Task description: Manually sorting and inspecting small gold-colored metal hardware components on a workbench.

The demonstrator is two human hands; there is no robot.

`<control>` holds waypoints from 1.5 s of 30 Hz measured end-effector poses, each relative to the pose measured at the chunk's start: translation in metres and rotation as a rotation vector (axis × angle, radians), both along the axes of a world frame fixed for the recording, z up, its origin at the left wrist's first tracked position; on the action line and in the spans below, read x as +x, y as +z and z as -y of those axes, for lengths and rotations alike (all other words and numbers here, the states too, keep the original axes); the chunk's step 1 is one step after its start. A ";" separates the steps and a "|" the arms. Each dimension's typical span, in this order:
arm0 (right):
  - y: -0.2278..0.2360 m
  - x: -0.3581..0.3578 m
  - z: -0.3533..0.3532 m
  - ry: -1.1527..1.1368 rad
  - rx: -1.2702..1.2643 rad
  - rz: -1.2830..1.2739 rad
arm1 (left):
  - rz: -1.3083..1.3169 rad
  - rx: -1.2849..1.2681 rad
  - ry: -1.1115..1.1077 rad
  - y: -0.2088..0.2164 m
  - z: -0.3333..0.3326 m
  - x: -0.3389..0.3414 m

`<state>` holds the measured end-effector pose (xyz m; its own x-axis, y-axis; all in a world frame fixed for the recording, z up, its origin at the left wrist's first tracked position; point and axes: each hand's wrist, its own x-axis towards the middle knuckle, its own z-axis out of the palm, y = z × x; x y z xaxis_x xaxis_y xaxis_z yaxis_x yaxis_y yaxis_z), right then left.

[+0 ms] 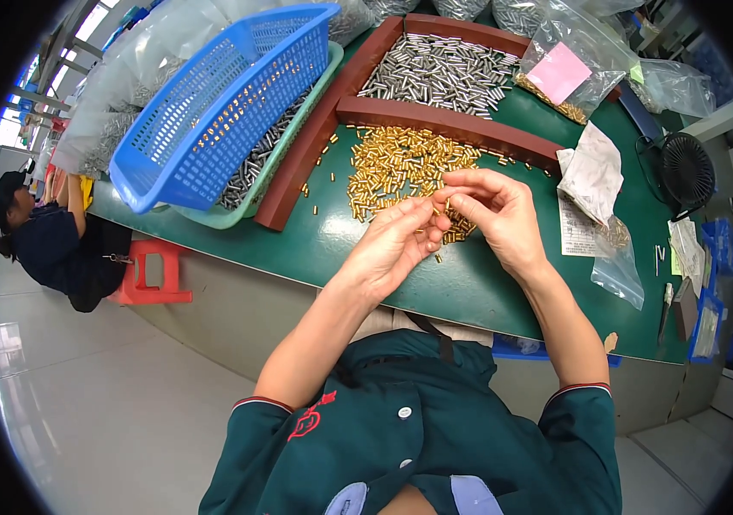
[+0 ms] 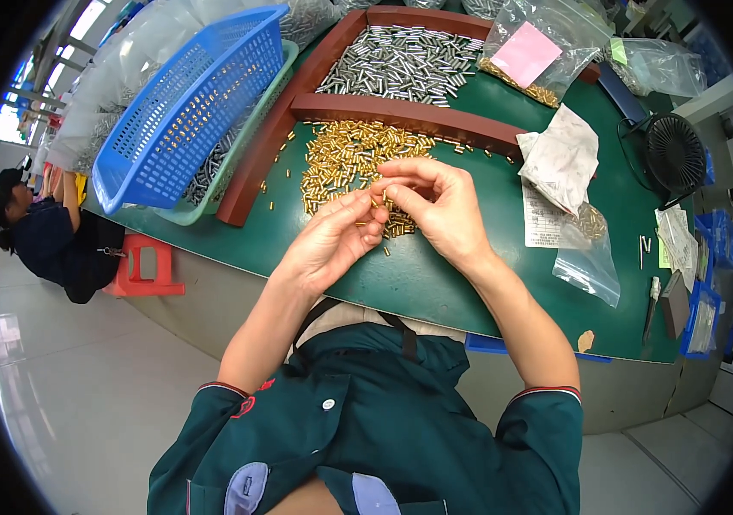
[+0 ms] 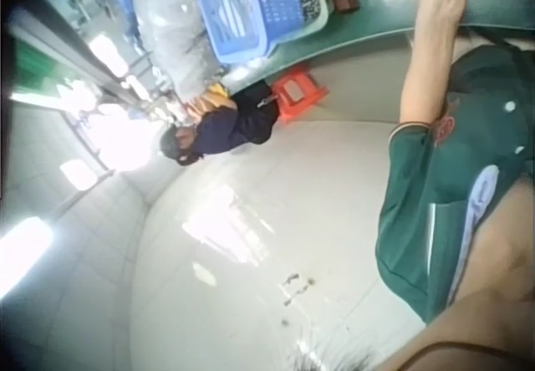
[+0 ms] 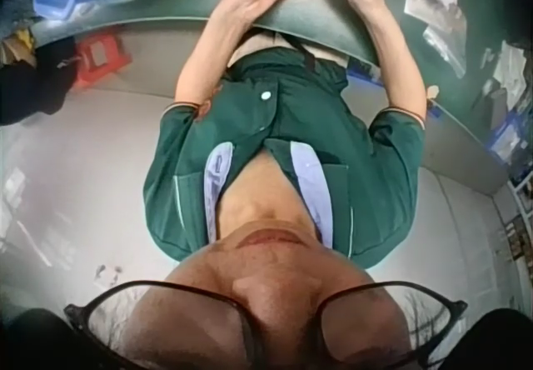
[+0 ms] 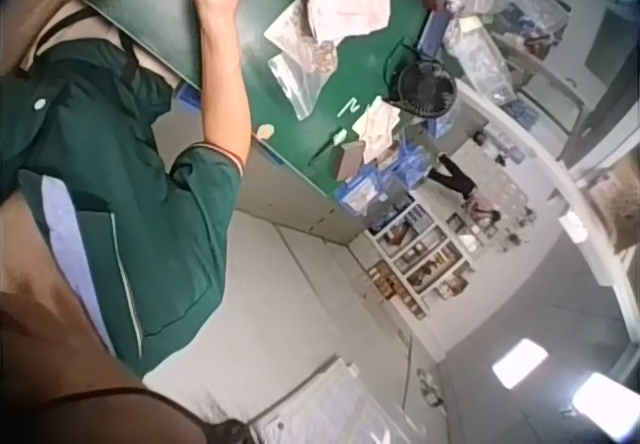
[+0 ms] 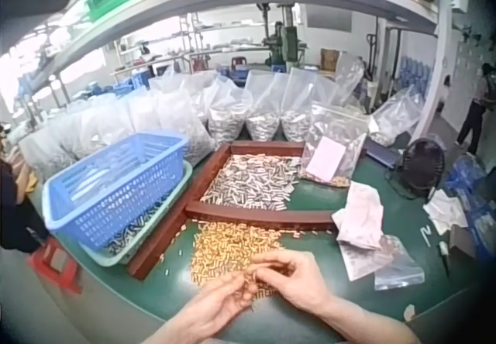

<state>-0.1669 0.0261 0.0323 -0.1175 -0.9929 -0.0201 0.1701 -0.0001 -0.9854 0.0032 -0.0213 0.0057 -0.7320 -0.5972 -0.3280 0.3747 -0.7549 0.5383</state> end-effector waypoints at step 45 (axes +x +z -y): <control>-0.027 -0.006 0.013 -0.254 -0.254 -1.036 | 1.236 -1.887 0.632 0.152 0.079 0.084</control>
